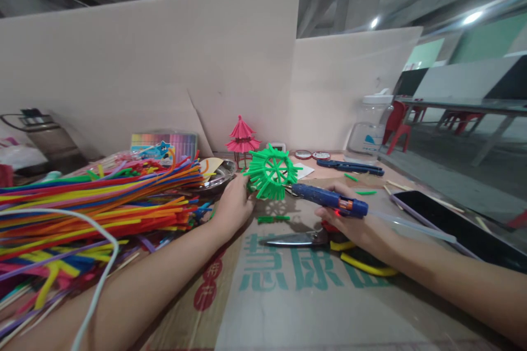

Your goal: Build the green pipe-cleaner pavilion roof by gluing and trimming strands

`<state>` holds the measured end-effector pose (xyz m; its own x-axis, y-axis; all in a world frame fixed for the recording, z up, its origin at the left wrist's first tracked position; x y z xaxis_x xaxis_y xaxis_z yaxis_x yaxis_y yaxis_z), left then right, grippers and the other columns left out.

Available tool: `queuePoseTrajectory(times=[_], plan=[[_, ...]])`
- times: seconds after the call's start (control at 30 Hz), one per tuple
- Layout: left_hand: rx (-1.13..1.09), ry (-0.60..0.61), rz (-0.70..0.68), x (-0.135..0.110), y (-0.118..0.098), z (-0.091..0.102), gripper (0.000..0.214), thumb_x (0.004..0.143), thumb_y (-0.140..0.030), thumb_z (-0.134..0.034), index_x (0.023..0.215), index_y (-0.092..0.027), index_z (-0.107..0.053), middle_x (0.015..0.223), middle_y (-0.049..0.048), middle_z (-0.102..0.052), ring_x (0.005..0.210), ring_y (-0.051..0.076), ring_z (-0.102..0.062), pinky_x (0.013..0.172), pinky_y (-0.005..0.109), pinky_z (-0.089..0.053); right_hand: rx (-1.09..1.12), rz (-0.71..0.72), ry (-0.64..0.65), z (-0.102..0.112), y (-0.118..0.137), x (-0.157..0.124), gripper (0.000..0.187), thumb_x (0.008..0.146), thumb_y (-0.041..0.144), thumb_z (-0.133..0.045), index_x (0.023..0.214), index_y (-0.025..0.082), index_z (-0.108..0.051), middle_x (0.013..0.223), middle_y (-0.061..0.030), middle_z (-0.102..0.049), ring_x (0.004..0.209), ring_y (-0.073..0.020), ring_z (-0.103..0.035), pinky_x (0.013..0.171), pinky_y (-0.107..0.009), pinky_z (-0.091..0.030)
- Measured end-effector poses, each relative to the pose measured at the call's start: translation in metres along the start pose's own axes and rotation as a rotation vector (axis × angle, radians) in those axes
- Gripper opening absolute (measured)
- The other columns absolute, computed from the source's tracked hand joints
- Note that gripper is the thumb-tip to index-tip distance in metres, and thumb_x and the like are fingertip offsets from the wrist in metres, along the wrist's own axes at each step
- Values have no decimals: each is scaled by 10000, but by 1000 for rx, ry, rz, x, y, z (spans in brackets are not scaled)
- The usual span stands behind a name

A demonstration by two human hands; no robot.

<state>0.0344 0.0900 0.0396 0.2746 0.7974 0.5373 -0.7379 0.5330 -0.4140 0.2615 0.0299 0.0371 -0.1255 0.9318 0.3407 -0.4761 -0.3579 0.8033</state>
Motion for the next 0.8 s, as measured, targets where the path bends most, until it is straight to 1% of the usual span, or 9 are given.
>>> queuePoseTrajectory(times=[0.07, 0.2, 0.37, 0.53, 0.67, 0.8], plan=[[-5, 4, -4, 0, -1, 1, 372, 805, -97, -568, 1166, -185, -572, 1178, 118, -646, 1143, 294, -594, 1015, 465, -474, -16, 0, 0, 0, -1, 0, 272, 805, 500, -657, 853, 262, -534, 612, 39, -576, 509, -172, -555, 468, -285, -433], [7, 1, -11, 0, -1, 0, 354, 802, -102, -580, 1147, -181, -572, 1196, 118, -643, 1158, 294, -588, 1022, 455, -472, -57, 14, -22, 2, 1, 1, 288, 783, 508, -661, 809, 261, -517, 593, 42, -544, 514, -165, -519, 471, -279, -407], [-8, -5, -9, 0, 3, -2, 346, 797, -103, -584, 1133, -185, -578, 1192, 112, -646, 1146, 292, -598, 1011, 458, -481, -56, 19, -19, 3, 12, 1, 266, 768, 490, -642, 765, 263, -504, 574, 38, -538, 517, -173, -516, 482, -285, -414], [-2, 7, 4, 1, 4, -2, 336, 797, -116, -591, 1127, -176, -582, 1190, 120, -647, 1157, 302, -592, 1013, 466, -477, -97, -11, -27, 6, 21, -1, 216, 741, 430, -632, 708, 268, -493, 517, 40, -508, 473, -168, -481, 438, -278, -378], [-59, -9, 2, 1, 6, -2, 367, 814, -151, -597, 1177, -192, -569, 1204, 108, -648, 1162, 286, -598, 1010, 445, -488, -80, -2, -52, 7, 24, 0, 210, 726, 418, -639, 684, 262, -504, 523, 37, -507, 478, -159, -471, 444, -273, -379], [-103, -21, -13, 1, 8, -3, 395, 821, -159, -593, 1212, -208, -567, 1214, 99, -649, 1169, 271, -599, 1010, 420, -492, -69, -13, -27, 5, 27, 1, 212, 712, 404, -641, 679, 254, -495, 520, 40, -501, 469, -148, -454, 444, -263, -367]])
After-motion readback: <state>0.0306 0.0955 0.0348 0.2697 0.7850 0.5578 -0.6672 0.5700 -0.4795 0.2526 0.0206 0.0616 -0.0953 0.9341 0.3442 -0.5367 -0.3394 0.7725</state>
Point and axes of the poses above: each hand's wrist, its own x-axis towards the middle knuckle, its own z-axis out of the back of the hand, y = z × x, the point moved 9 cm from there along x, towards the middle knuckle
